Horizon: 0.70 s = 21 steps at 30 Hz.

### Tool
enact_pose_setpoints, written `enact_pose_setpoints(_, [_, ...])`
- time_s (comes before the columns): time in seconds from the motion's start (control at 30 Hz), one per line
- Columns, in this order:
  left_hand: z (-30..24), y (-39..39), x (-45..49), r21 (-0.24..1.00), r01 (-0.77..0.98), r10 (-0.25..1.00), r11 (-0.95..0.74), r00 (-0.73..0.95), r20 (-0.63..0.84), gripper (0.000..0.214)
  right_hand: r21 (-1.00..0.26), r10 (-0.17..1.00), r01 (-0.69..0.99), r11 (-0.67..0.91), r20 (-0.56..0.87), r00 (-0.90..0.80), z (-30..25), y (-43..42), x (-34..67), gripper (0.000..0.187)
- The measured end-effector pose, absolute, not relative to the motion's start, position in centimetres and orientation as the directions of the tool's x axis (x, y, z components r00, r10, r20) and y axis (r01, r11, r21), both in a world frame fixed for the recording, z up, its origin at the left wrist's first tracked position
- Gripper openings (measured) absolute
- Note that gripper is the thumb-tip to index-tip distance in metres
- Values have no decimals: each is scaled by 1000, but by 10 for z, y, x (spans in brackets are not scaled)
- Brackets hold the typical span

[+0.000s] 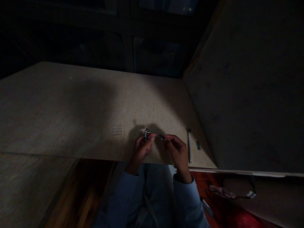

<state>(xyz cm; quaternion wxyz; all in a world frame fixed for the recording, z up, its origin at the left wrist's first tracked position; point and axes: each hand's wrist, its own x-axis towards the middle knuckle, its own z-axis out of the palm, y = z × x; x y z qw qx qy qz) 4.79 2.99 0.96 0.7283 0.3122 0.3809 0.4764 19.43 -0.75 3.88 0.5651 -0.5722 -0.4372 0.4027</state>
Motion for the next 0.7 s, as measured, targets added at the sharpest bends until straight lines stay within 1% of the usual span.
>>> enact_pose_setpoints(0.07, [11,31,50,836,-413,928,361,248,-278,51,-996,957,85,32,55,286,38,-9,194,21])
enact_pose_setpoints(0.17, [13,32,51,851,-371,922,371,257,-290,52,-990,964,134,45,78,253,36,-10,191,20])
enact_pose_setpoints(0.33, [11,33,47,840,-389,918,378,277,-284,48,-976,983,192,100,127,134,37,-11,187,17])
enact_pose_setpoints(0.47, [11,34,42,793,-453,905,408,319,-283,45,-956,977,205,209,212,-10,39,-11,189,25])
enact_pose_setpoints(0.6, [6,34,37,761,-481,883,436,393,-258,43,-878,935,325,350,350,-63,40,-13,193,28])
enact_pose_setpoints(0.7, [-2,32,34,747,-483,866,456,435,-248,43,-814,906,401,419,405,-125,41,-15,194,31])
